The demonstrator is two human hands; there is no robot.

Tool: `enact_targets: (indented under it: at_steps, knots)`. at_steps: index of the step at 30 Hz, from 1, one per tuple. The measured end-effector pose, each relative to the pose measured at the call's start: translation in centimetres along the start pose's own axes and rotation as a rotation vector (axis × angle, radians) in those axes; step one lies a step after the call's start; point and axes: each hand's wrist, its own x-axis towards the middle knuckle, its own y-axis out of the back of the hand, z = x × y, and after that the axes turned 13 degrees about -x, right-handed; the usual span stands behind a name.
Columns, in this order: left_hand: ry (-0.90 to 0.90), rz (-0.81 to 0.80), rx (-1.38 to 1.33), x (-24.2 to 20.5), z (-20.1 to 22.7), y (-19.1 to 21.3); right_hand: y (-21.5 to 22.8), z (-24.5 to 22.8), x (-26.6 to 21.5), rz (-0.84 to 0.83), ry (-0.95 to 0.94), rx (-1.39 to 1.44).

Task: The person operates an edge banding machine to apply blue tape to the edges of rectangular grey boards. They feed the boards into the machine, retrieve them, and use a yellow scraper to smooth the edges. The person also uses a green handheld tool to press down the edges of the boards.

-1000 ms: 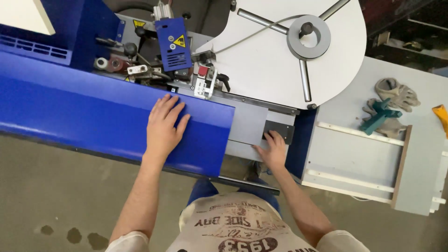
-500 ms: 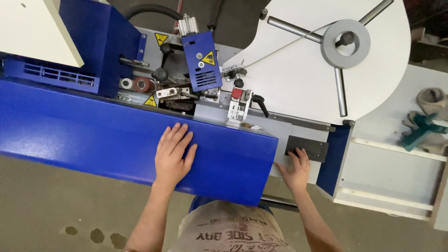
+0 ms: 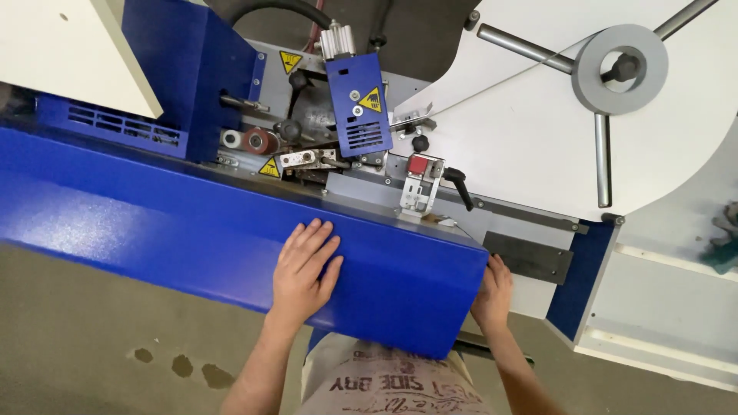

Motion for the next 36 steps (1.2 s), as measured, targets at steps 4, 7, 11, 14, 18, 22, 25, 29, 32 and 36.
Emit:
enact_targets:
  at_steps: [4,7,11,14,18,22,25,29,32,36]
  knots:
    - [-0.081,-0.046,-0.071,1.0,-1.6,2.1,0.3,-0.8,0.2,0.008,0.023,0.006]
    - [-0.134,-0.071,-0.096,2.0,-3.6,4.7,-2.2,1.2,-2.9,-0.044,-0.118,-0.065]
    - [-0.179,-0.089,-0.086,3.3,-6.6,8.2,5.7,-4.1,-0.1,-0.182,-0.484,0.171]
    - [-0.201,-0.178,-0.052,4.3,-9.1,11.6,11.6,-7.8,4.9,-0.013,-0.429,0.052]
    - [-0.154,-0.283,0.033,4.3,-12.2,15.2,17.9,-15.9,10.8,0.298,-0.22,-0.133]
    - [-0.115,-0.26,0.07,4.8,-14.3,17.4,18.3,-22.9,14.8,0.214,-0.116,-0.16]
    - [-0.103,-0.231,0.084,5.0,-15.2,18.1,16.4,-24.2,15.6,0.136,-0.031,-0.189]
    - [-0.107,-0.182,0.071,4.8,-15.4,17.9,14.8,-24.0,15.2,0.143,-0.111,-0.379]
    - [-0.104,-0.173,0.061,4.9,-15.3,17.9,14.5,-23.8,15.2,0.165,-0.109,-0.407]
    - [-0.092,-0.182,0.061,5.2,-15.0,18.0,14.7,-24.1,15.4,0.181,-0.1,-0.422]
